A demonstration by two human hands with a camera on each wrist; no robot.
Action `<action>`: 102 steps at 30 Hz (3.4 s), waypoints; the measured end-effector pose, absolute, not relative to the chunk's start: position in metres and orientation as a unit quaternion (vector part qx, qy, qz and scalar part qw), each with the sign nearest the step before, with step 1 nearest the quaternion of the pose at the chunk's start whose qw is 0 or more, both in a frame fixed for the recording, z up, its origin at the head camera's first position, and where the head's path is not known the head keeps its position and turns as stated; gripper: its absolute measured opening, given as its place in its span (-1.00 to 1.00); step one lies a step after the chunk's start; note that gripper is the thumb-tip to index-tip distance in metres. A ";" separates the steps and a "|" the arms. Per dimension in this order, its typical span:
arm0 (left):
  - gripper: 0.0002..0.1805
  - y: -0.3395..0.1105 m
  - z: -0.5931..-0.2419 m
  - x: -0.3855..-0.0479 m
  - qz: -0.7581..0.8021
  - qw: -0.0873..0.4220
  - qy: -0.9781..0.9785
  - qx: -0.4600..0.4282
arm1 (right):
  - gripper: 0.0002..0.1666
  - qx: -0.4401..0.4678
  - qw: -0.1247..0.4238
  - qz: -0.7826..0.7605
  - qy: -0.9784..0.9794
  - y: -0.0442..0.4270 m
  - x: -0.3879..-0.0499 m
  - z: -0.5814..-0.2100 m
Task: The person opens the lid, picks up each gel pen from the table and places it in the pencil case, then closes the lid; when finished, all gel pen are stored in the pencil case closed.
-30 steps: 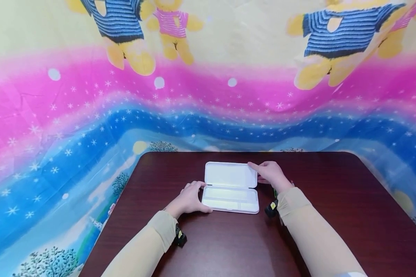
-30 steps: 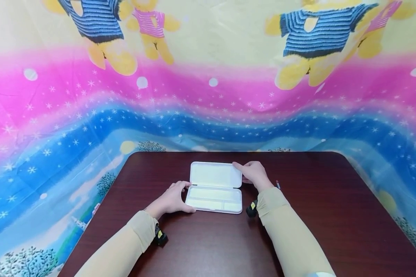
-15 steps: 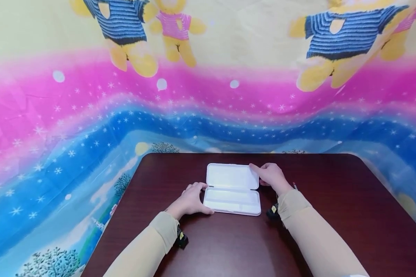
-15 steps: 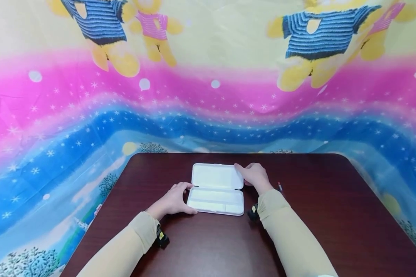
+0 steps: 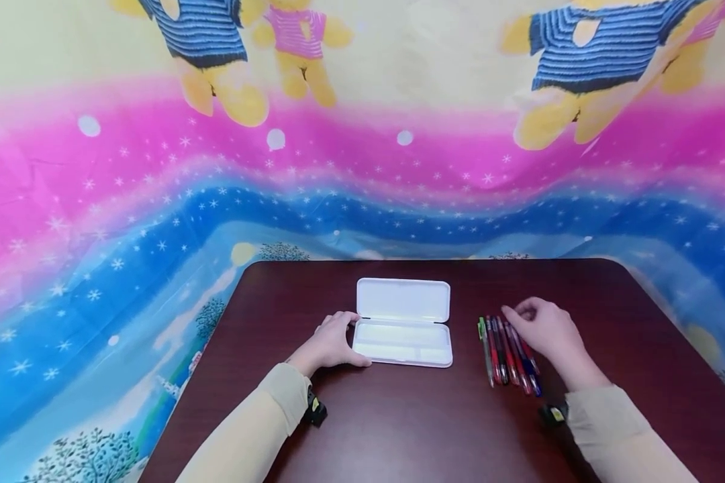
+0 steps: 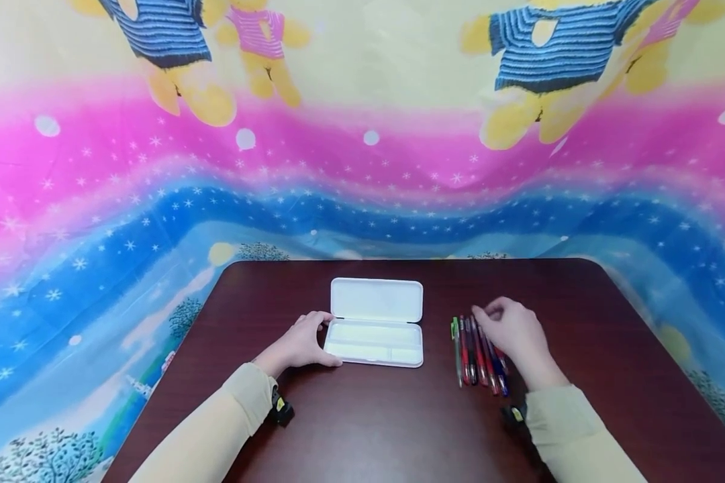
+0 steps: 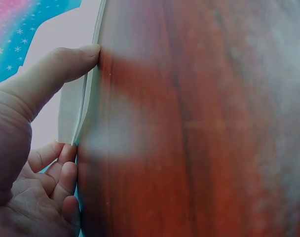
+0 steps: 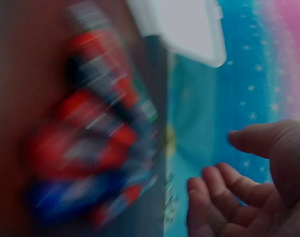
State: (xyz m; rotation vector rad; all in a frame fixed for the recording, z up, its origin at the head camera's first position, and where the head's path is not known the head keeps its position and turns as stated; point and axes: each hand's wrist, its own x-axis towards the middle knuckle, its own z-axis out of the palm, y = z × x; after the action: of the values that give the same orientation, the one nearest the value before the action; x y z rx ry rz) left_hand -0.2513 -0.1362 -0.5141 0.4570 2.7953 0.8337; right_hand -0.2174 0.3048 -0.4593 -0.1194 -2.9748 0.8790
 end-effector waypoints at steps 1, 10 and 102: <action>0.15 -0.136 -0.514 -0.251 0.280 0.094 0.943 0.152 | -0.30 -0.037 0.008 0.273 -0.961 0.311 -0.211 -0.462; 0.15 -0.137 -0.511 -0.254 0.279 0.092 0.944 0.153 | -0.42 -0.057 -0.044 0.240 -0.968 0.326 -0.184 -0.483; 0.14 -0.136 -0.517 -0.252 0.285 0.088 0.941 0.159 | -0.38 -0.030 0.020 0.265 -0.964 0.304 -0.176 -0.468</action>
State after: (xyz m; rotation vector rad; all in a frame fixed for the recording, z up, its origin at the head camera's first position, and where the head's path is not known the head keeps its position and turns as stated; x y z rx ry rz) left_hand -0.2518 -0.1359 -0.5170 0.4719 2.8025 0.8478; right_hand -0.1758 0.3038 -0.4684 -0.0940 -2.9891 0.8223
